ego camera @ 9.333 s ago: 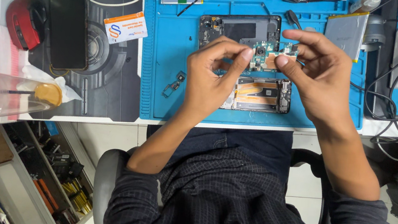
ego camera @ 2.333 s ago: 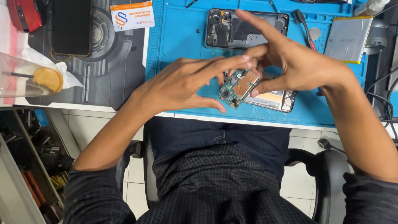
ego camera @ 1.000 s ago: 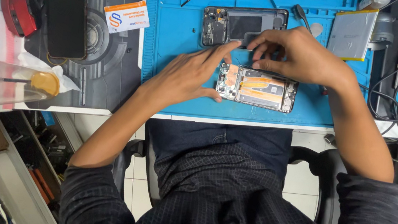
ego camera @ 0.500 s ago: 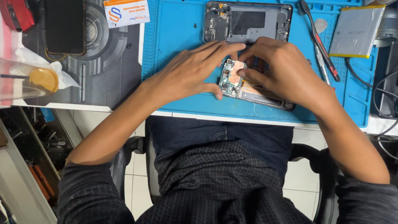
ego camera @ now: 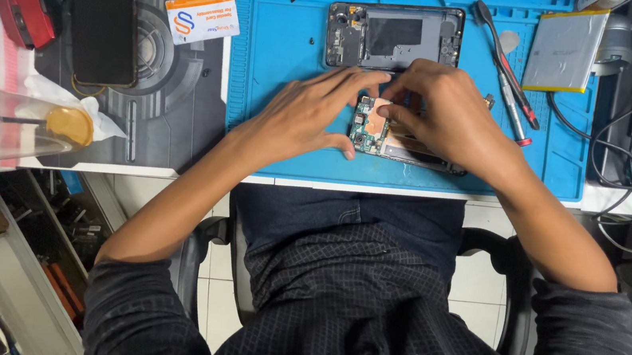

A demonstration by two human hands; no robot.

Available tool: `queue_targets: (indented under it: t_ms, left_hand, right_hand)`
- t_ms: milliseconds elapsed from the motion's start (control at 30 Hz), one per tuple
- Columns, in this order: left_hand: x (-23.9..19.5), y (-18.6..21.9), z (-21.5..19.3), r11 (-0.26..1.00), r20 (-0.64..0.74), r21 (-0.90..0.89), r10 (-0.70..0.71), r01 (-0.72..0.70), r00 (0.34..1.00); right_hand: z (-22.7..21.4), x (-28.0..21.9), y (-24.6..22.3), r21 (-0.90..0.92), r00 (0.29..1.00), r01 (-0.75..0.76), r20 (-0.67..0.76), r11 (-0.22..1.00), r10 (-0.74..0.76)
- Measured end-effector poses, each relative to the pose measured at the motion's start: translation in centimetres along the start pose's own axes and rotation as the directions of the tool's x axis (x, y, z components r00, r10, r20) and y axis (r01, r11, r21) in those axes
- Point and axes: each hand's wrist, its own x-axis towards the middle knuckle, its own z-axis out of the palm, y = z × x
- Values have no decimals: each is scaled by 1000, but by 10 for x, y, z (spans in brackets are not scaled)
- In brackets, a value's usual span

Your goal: The person handles a small circuit board and aligns it with a larger motherboard inside a disassembled smartphone chassis. They connect ribbon cables and adjust components by hand on a blue work mat.

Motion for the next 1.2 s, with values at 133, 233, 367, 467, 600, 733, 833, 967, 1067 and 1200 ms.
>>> queue_targets:
  t_ms: [133,233,367,467,600,733,833,967,1067,1200]
  left_hand:
    - [1,0,-3,999,38,-43,-6,8,999]
    - [-2,-3,-8,997,46,-82,7,-4,999]
    - [-5,-4,-8,990,51,-141,-5,12,999]
    - [-11,-1,-8,990,22,-143,8,-5,1000]
    - [-18,3,-7,969,48,-230,-81,90,996]
    - [-24,6,-5,947,31,-284,-150,153,988]
    - [-27,8,1,940,-24,-313,-152,137,988]
    - [-31,8,6,950,-108,-304,-113,76,988]
    - [-33,8,8,958,-89,-268,-129,101,988]
    - [-33,10,8,955,-66,-269,-145,122,987]
  right_hand:
    - [-1,1,-2,8,1000,-15,8,1000,15]
    - [-1,3,-2,22,999,-38,20,999,37]
    - [0,2,-2,36,999,-30,19,999,29]
    - [2,2,-3,44,999,-31,23,999,30]
    - [4,2,-4,84,998,-57,38,995,54]
    - [1,4,-5,81,998,-56,47,995,52]
    - [-1,3,-5,85,998,-52,49,995,48]
    - [0,5,-4,75,998,-47,55,996,43]
    - [4,5,-3,46,999,-22,40,999,20]
    - [8,1,-4,-22,1000,20,3,1000,-20]
